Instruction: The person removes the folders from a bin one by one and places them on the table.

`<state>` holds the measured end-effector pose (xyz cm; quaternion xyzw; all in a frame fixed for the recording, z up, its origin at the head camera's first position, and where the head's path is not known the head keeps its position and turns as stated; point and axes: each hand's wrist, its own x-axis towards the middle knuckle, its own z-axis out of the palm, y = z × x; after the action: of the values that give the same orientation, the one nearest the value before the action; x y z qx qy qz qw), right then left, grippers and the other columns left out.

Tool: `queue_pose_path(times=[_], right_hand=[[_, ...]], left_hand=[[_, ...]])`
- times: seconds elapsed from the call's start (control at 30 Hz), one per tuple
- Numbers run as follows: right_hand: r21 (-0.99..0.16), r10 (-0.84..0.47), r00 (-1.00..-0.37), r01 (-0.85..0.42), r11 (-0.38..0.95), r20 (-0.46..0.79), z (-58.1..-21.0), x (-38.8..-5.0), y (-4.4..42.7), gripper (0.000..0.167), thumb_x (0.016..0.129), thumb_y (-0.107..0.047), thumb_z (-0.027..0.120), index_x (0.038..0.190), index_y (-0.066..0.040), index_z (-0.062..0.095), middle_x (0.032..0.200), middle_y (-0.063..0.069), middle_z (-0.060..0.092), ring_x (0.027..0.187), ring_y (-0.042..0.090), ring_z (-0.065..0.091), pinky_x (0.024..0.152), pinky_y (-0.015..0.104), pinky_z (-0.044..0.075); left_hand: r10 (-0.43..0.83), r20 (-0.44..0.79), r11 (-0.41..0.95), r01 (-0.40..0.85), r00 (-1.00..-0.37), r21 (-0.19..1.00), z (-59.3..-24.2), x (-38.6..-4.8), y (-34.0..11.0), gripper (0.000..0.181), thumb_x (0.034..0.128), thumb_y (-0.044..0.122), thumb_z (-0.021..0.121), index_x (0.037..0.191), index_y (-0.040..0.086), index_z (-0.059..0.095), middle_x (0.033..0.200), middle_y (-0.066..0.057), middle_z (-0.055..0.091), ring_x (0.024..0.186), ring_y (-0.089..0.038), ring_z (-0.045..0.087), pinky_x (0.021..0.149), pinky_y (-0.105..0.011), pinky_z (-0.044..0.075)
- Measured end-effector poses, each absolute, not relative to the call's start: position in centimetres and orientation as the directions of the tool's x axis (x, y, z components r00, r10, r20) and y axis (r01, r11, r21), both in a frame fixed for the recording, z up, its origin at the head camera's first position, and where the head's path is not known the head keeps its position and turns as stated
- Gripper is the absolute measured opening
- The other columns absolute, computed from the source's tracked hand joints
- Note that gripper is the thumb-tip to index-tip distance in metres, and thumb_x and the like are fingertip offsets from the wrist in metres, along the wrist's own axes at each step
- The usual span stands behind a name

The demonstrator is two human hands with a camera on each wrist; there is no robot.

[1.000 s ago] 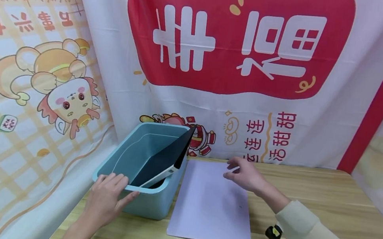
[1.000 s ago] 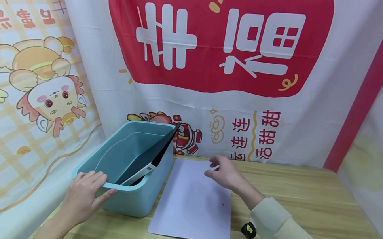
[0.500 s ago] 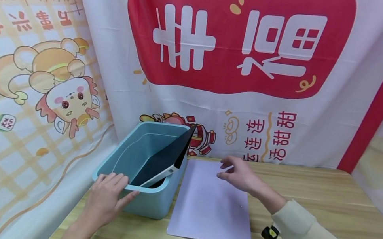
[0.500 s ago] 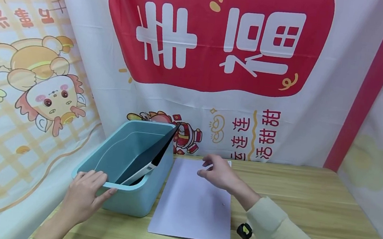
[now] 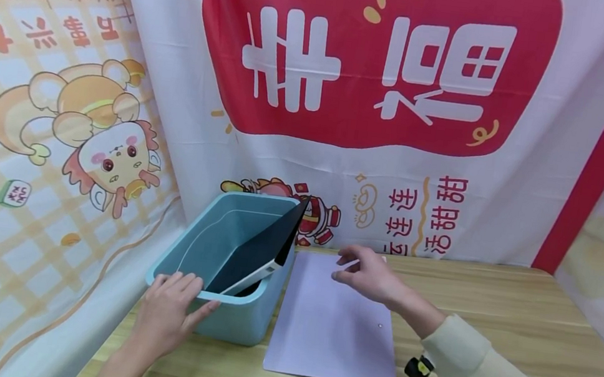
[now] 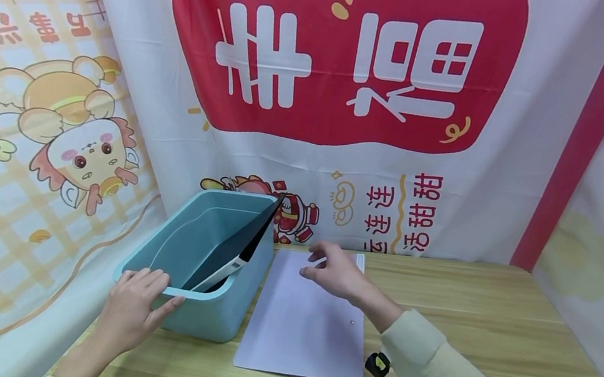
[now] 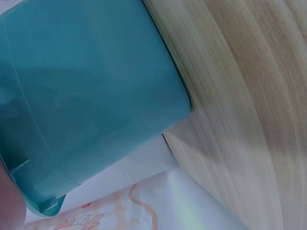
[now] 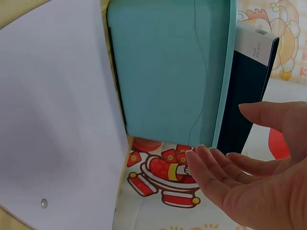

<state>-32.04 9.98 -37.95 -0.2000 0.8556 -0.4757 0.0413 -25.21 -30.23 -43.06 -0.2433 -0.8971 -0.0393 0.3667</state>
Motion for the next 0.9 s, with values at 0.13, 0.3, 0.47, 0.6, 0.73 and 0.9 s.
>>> queue_pose_path(times=[0.13,0.3,0.47,0.6,0.73,0.9], right_hand=[[-0.844,-0.402,-0.908,-0.307,0.440,0.120,-37.8,-31.9,9.5,0.049,0.093,-0.017,0.075,0.134,0.001,0.057,0.122,0.013,0.065,0.110,0.028,0.065,0.089,0.040,0.056],[-0.856,-0.424,-0.897,-0.312,0.411,0.124,-37.5,-31.8,8.9,0.049,0.093,-0.018,0.075,0.134,0.002,0.057,0.123,0.014,0.064,0.110,0.028,0.066,0.089,0.041,0.056],[-0.855,-0.421,-0.899,-0.310,0.415,0.122,-37.1,-31.6,8.1,0.048,0.093,-0.021,0.075,0.134,-0.002,0.059,0.123,0.010,0.065,0.110,0.025,0.066,0.089,0.041,0.056],[-0.858,-0.413,-0.904,-0.299,0.418,0.114,-36.8,-31.6,7.5,0.046,0.093,-0.022,0.076,0.133,-0.005,0.060,0.123,0.007,0.065,0.109,0.024,0.066,0.088,0.040,0.056],[-0.867,-0.418,-0.902,-0.290,0.406,0.106,-36.6,-31.6,7.1,0.048,0.092,-0.022,0.077,0.133,-0.006,0.060,0.124,0.007,0.065,0.111,0.024,0.065,0.089,0.040,0.056],[-0.875,-0.425,-0.900,-0.284,0.392,0.101,-36.5,-31.5,6.7,0.049,0.092,-0.023,0.077,0.135,-0.007,0.059,0.124,0.006,0.065,0.111,0.023,0.065,0.090,0.040,0.056]], left_hand=[[0.413,0.683,0.875,0.471,-0.602,-0.113,-43.0,-25.2,-30.2,0.047,0.0980,0.060,0.056,0.079,0.019,0.044,0.074,0.010,0.035,0.068,-0.013,0.035,0.070,-0.040,0.037],[0.414,0.682,0.874,0.473,-0.603,-0.112,-43.0,-25.2,-30.2,0.047,0.0982,0.060,0.056,0.079,0.019,0.044,0.074,0.010,0.035,0.068,-0.013,0.035,0.070,-0.040,0.036],[0.407,0.669,0.880,0.464,-0.622,-0.104,-43.0,-25.1,-30.3,0.044,0.0969,0.058,0.060,0.080,0.020,0.044,0.075,0.010,0.036,0.069,-0.013,0.036,0.070,-0.040,0.036],[0.403,0.664,0.882,0.460,-0.630,-0.099,-43.0,-25.2,-30.3,0.043,0.0963,0.056,0.062,0.081,0.020,0.045,0.075,0.010,0.038,0.069,-0.013,0.036,0.071,-0.040,0.036],[0.405,0.667,0.880,0.464,-0.625,-0.100,-43.0,-25.2,-30.2,0.043,0.0969,0.057,0.061,0.081,0.020,0.045,0.075,0.010,0.037,0.069,-0.013,0.036,0.071,-0.040,0.035],[0.410,0.672,0.876,0.470,-0.617,-0.103,-43.1,-25.3,-30.3,0.045,0.0975,0.058,0.059,0.080,0.020,0.044,0.075,0.010,0.037,0.069,-0.013,0.035,0.071,-0.040,0.035]])
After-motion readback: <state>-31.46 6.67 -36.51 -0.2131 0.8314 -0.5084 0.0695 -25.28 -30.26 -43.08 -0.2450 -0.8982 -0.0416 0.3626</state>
